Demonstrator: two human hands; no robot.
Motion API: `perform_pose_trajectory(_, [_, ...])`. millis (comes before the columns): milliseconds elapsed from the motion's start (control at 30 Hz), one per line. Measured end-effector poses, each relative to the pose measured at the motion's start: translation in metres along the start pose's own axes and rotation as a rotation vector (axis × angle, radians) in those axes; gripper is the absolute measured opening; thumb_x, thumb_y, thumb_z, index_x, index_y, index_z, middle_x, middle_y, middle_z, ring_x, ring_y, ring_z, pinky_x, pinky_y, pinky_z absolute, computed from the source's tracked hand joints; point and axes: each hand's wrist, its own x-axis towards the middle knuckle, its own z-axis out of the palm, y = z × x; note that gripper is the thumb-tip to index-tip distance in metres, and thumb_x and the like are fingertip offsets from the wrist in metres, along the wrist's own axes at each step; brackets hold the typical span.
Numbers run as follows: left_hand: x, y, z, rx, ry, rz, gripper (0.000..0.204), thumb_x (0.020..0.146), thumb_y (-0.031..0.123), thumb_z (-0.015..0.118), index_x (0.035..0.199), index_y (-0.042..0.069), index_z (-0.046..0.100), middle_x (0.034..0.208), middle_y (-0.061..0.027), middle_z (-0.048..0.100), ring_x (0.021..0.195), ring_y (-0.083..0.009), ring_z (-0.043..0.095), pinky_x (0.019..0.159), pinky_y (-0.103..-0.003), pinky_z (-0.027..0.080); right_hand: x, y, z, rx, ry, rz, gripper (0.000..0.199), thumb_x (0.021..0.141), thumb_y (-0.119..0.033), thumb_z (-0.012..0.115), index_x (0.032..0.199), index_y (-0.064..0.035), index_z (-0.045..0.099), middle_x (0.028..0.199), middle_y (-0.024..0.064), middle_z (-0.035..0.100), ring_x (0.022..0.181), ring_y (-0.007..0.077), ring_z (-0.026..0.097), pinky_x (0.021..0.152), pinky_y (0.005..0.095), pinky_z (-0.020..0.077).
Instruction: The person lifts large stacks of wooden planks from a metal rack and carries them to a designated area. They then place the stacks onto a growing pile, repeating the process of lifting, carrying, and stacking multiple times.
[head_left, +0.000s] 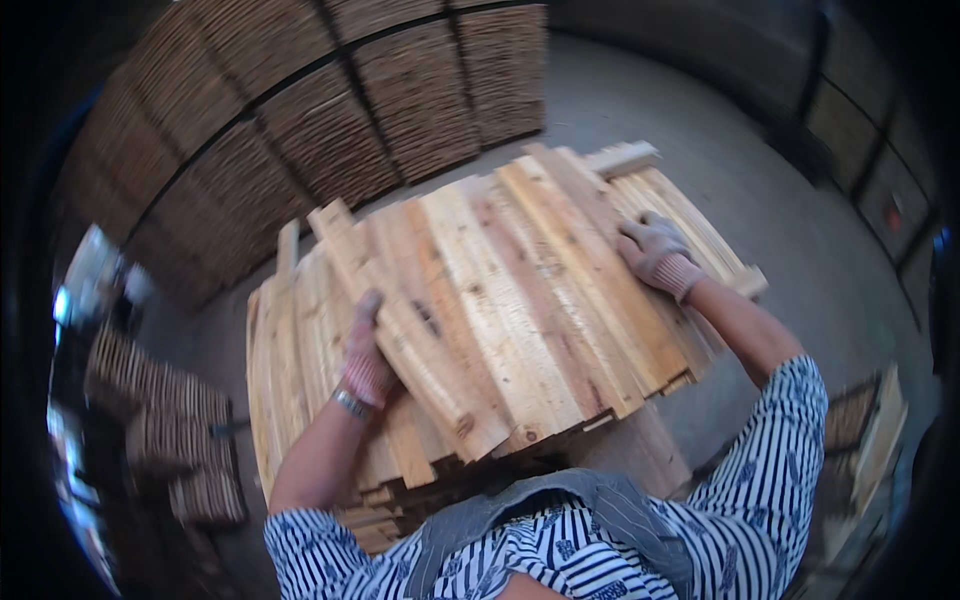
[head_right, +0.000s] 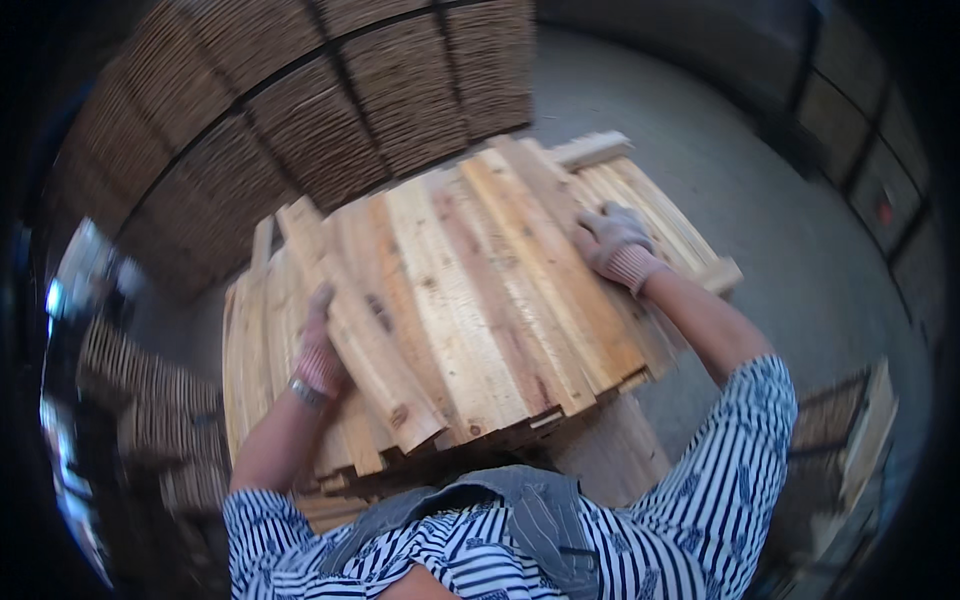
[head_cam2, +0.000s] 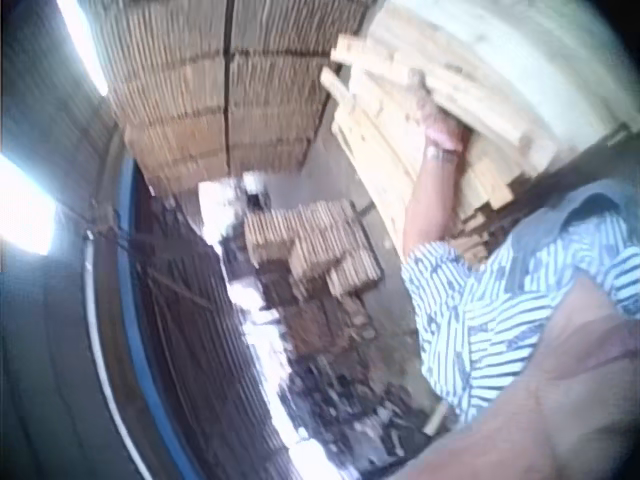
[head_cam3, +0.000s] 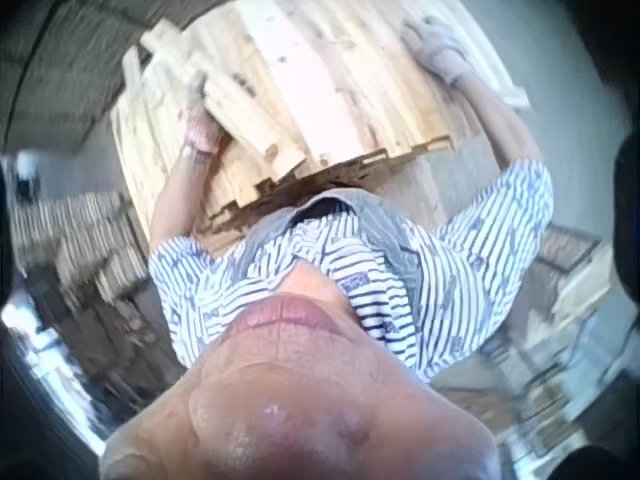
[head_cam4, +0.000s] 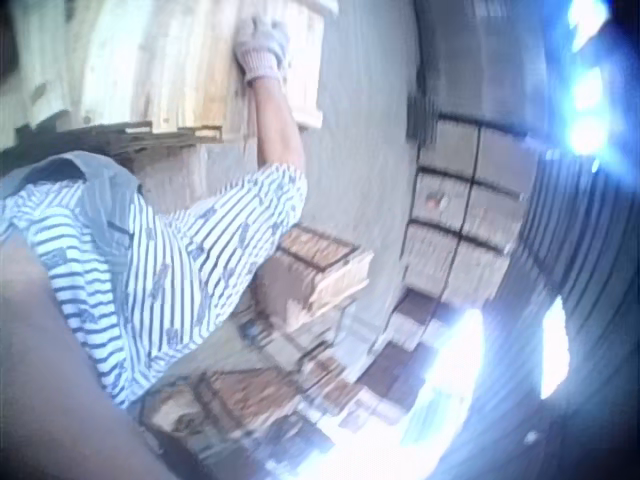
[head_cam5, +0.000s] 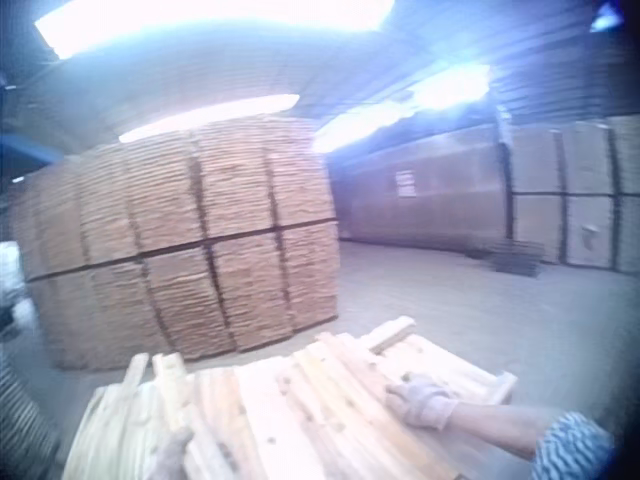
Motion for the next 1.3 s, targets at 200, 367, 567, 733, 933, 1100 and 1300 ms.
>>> perform_pose_trajectory(200, [0.011, -0.006, 0.041, 0.057, 0.051, 0.122, 0.084, 0.083, 0.048, 0.077, 0.139, -0.001, 0.040, 0.120, -0.0226, 0.058, 0.109, -0.0364, 0.063, 0.093, -0.048, 0.057, 0.003, -0.071, 0.007, 0.415, -0.092, -0.214, 0.071, 0.093, -0.051, 0.059, 0.146, -0.0051, 0.043, 0.152, 0.0251, 0.039, 0.136, 0.0373, 0.043, 0.113, 0.0456, 0.0370])
perform_pose_trajectory(367, [-0.010, -0.003, 0.087, -0.165, -0.039, 0.197, 0.062, 0.092, 0.036, 0.071, 0.136, 0.001, 0.044, 0.122, -0.0188, 0.060, 0.107, -0.0319, 0.065, 0.088, -0.046, 0.060, -0.030, -0.214, -0.042, 1.301, -0.809, 0.025, 0.094, 0.087, -0.041, 0.072, 0.155, -0.0021, 0.020, 0.145, 0.0212, 0.045, 0.131, 0.0258, 0.049, 0.109, 0.0396, 0.0439])
perform_pose_trajectory(567, [-0.020, -0.017, 0.122, 0.072, -0.233, 0.378, 0.043, 0.101, 0.029, 0.057, 0.135, 0.005, 0.046, 0.127, -0.0152, 0.058, 0.113, -0.0281, 0.063, 0.094, -0.042, 0.058, -0.043, -0.193, -0.040, 1.488, -0.693, -0.131, 0.078, 0.089, -0.042, 0.071, 0.147, -0.0038, 0.037, 0.132, 0.0144, 0.057, 0.117, 0.0221, 0.060, 0.102, 0.0369, 0.0503])
perform_pose_trajectory(733, [-0.012, 0.004, 0.131, 0.125, -0.414, 0.312, 0.046, 0.097, 0.030, 0.063, 0.132, 0.004, 0.049, 0.124, -0.0158, 0.058, 0.118, -0.0255, 0.058, 0.103, -0.041, 0.052, -0.039, -0.167, -0.075, 1.265, -0.479, -0.163, 0.087, 0.086, -0.045, 0.074, 0.151, -0.0044, 0.034, 0.131, 0.0141, 0.058, 0.115, 0.0202, 0.059, 0.100, 0.0344, 0.0494])
perform_pose_trajectory(933, [0.026, 0.012, 0.083, 0.057, -0.107, 0.077, 0.037, 0.093, 0.030, 0.068, 0.115, 0.006, 0.051, 0.097, -0.0139, 0.068, 0.083, -0.0248, 0.069, 0.084, -0.043, 0.059, -0.059, -0.122, -0.122, 0.051, -0.267, 0.084, 0.097, 0.082, -0.048, 0.074, 0.157, -0.0129, 0.024, 0.135, 0.0235, 0.055, 0.120, 0.0339, 0.058, 0.104, 0.0405, 0.0453])
perform_pose_trajectory(1100, [0.050, -0.020, 0.042, 0.125, 0.056, 0.001, 0.034, 0.091, 0.029, 0.070, 0.111, 0.008, 0.053, 0.090, -0.0146, 0.069, 0.077, -0.0248, 0.069, 0.071, -0.042, 0.061, -0.077, -0.080, -0.053, -0.301, -0.386, 0.077, 0.092, 0.083, -0.046, 0.069, 0.152, -0.0044, 0.026, 0.132, 0.0268, 0.052, 0.116, 0.0370, 0.060, 0.097, 0.0460, 0.0503])
perform_pose_trajectory(1300, [0.039, -0.031, 0.055, 0.315, 0.027, 0.073, 0.044, 0.095, 0.041, 0.062, 0.104, -0.002, 0.062, 0.082, -0.0096, 0.067, 0.071, -0.0266, 0.066, 0.072, -0.043, 0.060, -0.036, -0.062, -0.022, -0.153, -0.297, 0.015, 0.087, 0.079, -0.047, 0.068, 0.142, 0.0048, 0.039, 0.109, 0.0237, 0.065, 0.102, 0.0362, 0.064, 0.087, 0.0456, 0.0552])
